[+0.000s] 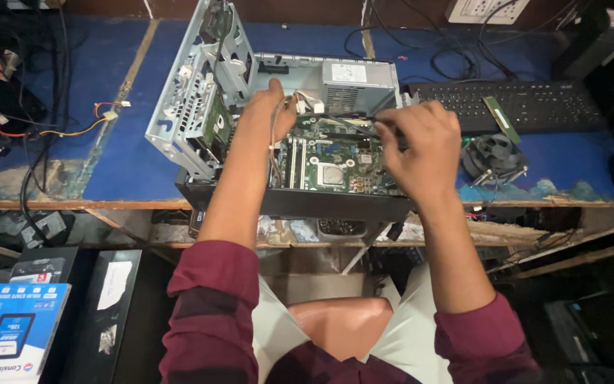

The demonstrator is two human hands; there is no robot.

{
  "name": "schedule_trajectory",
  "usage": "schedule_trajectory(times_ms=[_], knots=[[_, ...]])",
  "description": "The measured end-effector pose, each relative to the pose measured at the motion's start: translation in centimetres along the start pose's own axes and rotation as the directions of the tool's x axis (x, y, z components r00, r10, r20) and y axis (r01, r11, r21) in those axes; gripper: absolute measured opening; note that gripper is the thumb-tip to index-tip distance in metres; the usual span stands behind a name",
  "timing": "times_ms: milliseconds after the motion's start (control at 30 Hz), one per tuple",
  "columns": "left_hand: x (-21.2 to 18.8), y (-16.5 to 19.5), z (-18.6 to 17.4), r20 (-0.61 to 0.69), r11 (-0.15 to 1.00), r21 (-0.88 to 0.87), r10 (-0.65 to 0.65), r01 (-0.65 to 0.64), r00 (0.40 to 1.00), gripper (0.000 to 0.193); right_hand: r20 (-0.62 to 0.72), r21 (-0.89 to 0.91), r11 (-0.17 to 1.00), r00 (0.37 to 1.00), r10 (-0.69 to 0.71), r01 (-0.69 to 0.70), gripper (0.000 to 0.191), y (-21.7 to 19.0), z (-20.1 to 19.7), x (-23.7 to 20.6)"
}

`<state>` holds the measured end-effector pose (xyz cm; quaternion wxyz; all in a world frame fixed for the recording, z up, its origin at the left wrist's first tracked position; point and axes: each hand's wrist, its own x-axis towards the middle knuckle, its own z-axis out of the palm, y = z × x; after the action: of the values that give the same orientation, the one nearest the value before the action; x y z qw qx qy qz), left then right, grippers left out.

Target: The person works inside an open desktop computer case, handling internal cables and components. They connect and adjust wires on the motherboard and near the power supply, then reposition the case to access the rear connectors.

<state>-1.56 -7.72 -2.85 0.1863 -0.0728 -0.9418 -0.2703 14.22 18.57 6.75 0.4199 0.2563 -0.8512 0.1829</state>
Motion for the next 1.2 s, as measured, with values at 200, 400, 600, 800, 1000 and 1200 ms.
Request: schedule_trajectory(times_ms=[200,400,600,800,1000,1200], knots=[[-1.4,-0.7,1.0,-0.259,0.979,-0.075,0.166,-0.191,0.952,0.025,0.304,0.022,0.998,0.951,-0.057,0.053,0.021,0.4,-0.3,2.7],[-2.1,-0.2,-1.0,-0.069,0.966,-0.198,0.157,-0.168,0.985,0.026,0.586,0.056,0.997,0.810,0.009,-0.051,0.027,3.1,1.5,4.1],[-2.3,0.3,-1.7,0.025,0.989,-0.122,0.086,-0.083,0.996,0.027,0.857,-0.224,0.971,0.458,0.238,-0.086,0.044,5.8,8.5,8.4],[-1.1,0.7,-1.8,-0.242,0.977,0.007,0.207,-0.211,0.948,0.031,0.890,-0.250,0.967,0.383,0.249,-0.047,0.065,5.4,14.2,8.0],[-1.9,2.7,-4.2,-0.147,0.998,-0.020,-0.068,0.066,0.987,0.018,0.909,-0.236,0.971,0.346,0.233,-0.037,0.068,5.1,15.3,6.8],[-2.1,4.4,-5.6,-0.151,0.993,0.074,-0.084,0.096,0.985,0.021,0.867,-0.133,0.990,0.480,0.136,-0.041,0.051,6.6,11.4,7.1]])
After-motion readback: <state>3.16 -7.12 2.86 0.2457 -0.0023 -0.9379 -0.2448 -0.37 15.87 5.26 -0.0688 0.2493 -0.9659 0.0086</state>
